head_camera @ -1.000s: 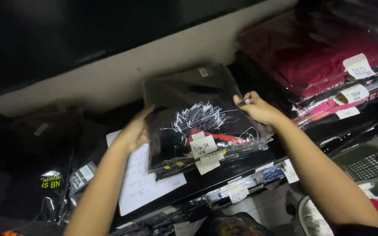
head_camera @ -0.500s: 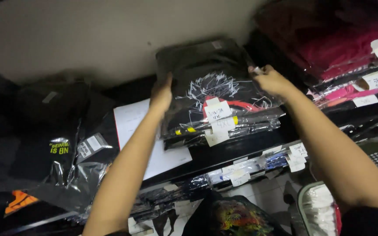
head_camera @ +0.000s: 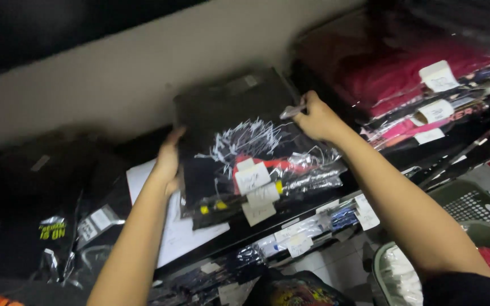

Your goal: Checking packaged clothing items against a handwritten list and recording information.

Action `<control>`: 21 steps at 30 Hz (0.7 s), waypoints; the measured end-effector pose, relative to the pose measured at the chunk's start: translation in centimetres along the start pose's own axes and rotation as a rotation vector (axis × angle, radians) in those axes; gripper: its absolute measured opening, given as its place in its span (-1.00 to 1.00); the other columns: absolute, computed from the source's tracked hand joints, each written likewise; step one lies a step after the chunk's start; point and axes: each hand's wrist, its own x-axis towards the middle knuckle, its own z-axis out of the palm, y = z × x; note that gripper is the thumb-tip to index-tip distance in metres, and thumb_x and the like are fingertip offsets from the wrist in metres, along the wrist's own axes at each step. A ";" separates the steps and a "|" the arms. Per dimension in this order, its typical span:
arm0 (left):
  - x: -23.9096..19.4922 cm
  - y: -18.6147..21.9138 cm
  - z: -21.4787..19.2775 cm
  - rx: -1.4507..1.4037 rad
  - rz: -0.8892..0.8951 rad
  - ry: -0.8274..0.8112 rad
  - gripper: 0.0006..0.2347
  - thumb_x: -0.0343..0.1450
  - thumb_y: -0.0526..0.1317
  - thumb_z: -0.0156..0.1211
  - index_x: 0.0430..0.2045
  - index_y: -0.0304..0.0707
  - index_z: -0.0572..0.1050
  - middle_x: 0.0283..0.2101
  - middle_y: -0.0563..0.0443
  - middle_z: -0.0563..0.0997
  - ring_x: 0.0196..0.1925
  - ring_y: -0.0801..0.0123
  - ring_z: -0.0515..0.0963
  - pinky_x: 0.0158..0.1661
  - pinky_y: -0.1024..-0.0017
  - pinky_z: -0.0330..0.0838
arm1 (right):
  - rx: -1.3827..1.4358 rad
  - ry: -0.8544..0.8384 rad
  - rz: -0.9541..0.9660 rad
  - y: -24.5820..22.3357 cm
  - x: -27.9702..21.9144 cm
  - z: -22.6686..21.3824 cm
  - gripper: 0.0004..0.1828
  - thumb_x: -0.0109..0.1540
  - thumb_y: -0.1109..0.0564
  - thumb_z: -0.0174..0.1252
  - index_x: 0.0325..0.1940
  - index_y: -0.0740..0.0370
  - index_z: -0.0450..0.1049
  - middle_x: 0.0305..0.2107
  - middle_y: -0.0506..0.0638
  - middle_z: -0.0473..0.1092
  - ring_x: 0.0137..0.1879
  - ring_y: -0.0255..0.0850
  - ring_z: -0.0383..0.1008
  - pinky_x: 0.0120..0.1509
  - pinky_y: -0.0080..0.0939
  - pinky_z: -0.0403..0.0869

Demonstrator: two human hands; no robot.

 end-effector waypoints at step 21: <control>-3.2 12.0 19.6 -0.415 0.200 -0.253 -0.69 0.24 -0.20 -0.07 -0.19 -0.31 0.38 -0.08 -0.14 0.47 -0.03 0.23 0.45 -0.04 0.46 0.29 | -0.379 0.020 0.239 -3.4 2.5 -23.7 -0.27 0.03 -0.39 -0.28 0.17 -0.03 0.14 0.13 -0.03 0.09 0.25 -0.05 0.04 0.31 -0.10 -0.01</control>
